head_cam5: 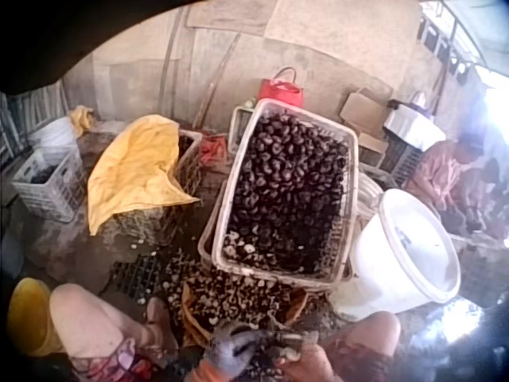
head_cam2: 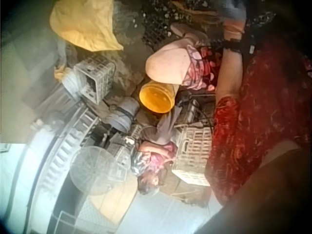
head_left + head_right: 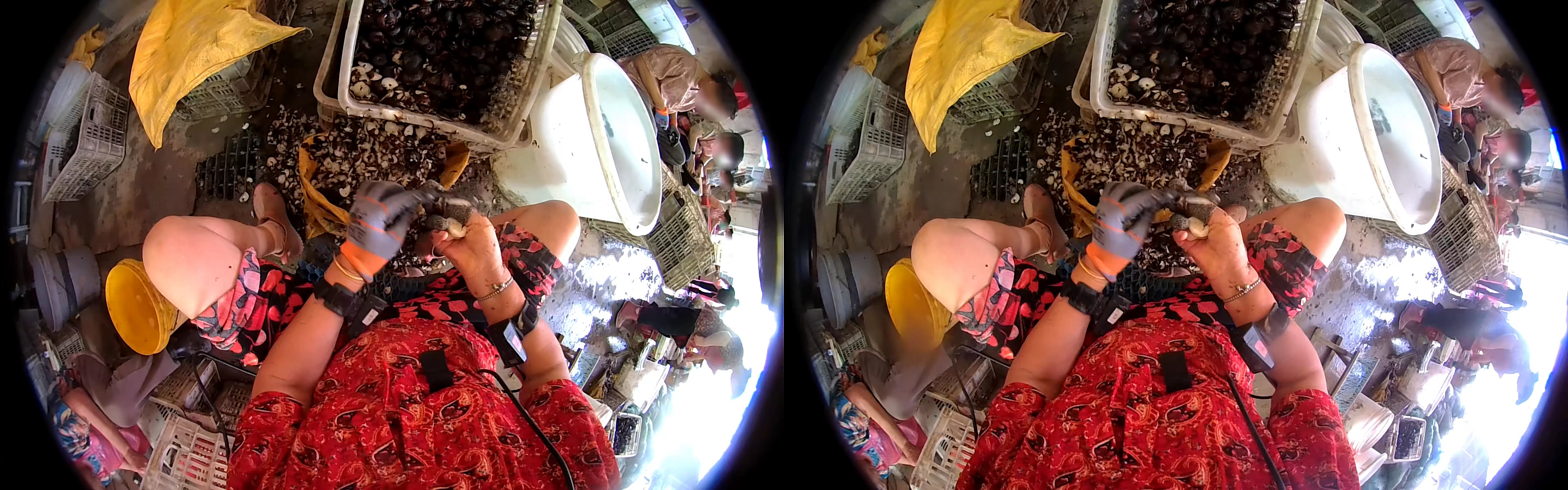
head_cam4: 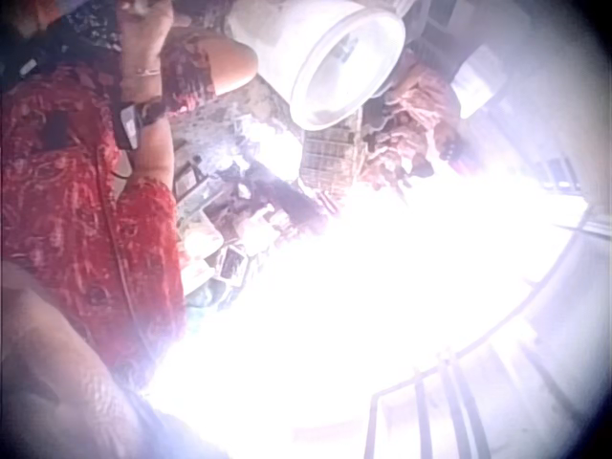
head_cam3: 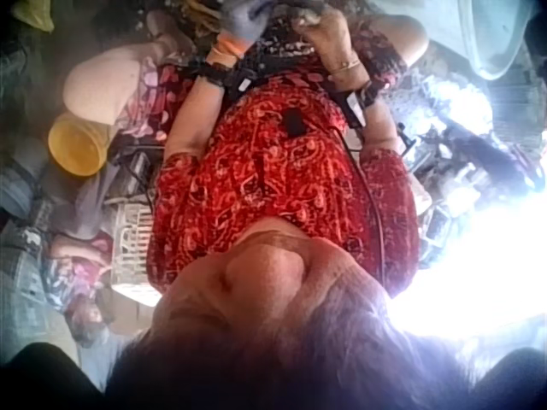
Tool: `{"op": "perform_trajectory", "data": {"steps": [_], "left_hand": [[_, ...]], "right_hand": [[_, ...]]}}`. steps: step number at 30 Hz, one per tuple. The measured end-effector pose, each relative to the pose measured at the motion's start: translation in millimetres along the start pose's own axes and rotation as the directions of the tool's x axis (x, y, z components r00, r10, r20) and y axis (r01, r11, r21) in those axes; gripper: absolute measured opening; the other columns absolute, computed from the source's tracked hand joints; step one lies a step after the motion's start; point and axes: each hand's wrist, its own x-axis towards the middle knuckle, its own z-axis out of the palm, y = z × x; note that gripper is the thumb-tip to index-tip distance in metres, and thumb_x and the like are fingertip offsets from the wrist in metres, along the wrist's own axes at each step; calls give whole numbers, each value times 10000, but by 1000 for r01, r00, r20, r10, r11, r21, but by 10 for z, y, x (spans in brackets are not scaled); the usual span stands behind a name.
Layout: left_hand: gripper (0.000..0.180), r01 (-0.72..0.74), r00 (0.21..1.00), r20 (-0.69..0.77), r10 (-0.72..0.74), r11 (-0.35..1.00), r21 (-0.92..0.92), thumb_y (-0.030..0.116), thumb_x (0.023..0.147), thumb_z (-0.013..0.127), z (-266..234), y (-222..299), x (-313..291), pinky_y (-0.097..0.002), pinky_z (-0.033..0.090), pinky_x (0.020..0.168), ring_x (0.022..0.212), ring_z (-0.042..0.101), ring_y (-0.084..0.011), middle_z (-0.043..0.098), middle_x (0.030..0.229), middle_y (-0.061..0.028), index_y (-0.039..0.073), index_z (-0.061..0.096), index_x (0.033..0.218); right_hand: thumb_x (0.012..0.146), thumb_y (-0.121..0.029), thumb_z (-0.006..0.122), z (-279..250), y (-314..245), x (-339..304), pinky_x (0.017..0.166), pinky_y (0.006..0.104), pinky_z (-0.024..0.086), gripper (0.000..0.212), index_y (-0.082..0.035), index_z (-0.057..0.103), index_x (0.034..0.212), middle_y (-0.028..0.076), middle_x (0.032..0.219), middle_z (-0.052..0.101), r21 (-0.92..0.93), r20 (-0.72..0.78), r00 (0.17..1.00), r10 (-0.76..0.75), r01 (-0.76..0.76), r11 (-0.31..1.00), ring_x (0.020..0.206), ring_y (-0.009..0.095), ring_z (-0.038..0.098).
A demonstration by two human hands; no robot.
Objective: The person peels water chestnuts using a small knife. They take a water chestnut from a crate, remove the outer skin with the knife, and place the peeled chestnut into a white bucket.
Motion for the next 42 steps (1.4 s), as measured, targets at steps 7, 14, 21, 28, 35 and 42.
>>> {"op": "perform_trajectory", "data": {"steps": [7, 14, 21, 28, 35, 42], "left_hand": [[235, -182, 980, -66, 186, 981, 61, 44, 735, 627, 31, 14, 12, -365, 446, 724, 840, 538, -262, 589, 875, -85, 88, 679, 961], [187, 195, 977, -35, -211, 944, -268, 15, 781, 612, 142, -308, -16, -322, 456, 724, 836, 563, -235, 615, 913, -95, 53, 668, 955], [239, -34, 999, -1, 34, 996, -83, 13, 752, 610, 101, -228, -43, -348, 470, 705, 799, 587, -282, 617, 886, -120, 46, 671, 981], [222, -127, 992, 22, 125, 984, 128, 21, 778, 609, 74, -169, -29, -345, 490, 702, 802, 613, -246, 643, 898, -110, 74, 682, 980], [204, -59, 998, -13, 58, 993, -104, 20, 780, 620, 106, -169, -47, -325, 488, 755, 857, 610, -251, 620, 925, -106, 51, 675, 974], [236, 34, 998, -38, -44, 972, -234, 36, 774, 619, 230, -322, -133, -324, 479, 764, 885, 591, -225, 607, 967, -99, 40, 653, 1008]], "right_hand": [[911, -165, 411, 74, 116, 84, 641, 335, 487, 223, -67, 522, 1078, 82, 1036, 578, 99, -225, 965, -135, 160, 982, 835, 208, 560], [928, -149, 402, 39, 115, 73, 598, 296, 467, 231, -47, 541, 1081, 67, 946, 601, 261, 81, 994, 71, -90, 961, 764, 190, 558], [884, -253, 542, -60, 215, 27, 669, 335, 488, 300, -79, 520, 1127, 75, 1043, 599, -230, 55, 969, -239, 245, 942, 903, 218, 572], [840, -97, 488, 61, 160, -15, 619, 313, 513, 325, 8, 502, 1147, 116, 992, 601, -268, 88, 940, -329, 341, 901, 802, 207, 597], [888, -162, 490, 78, 128, -70, 619, 303, 502, 258, -35, 547, 1104, 74, 986, 609, -112, -17, 976, -218, 215, 970, 833, 185, 585], [917, -180, 477, 160, 109, -42, 531, 212, 406, 218, -88, 542, 1104, 31, 929, 574, 29, 0, 997, -72, 72, 997, 692, 123, 494]]}}
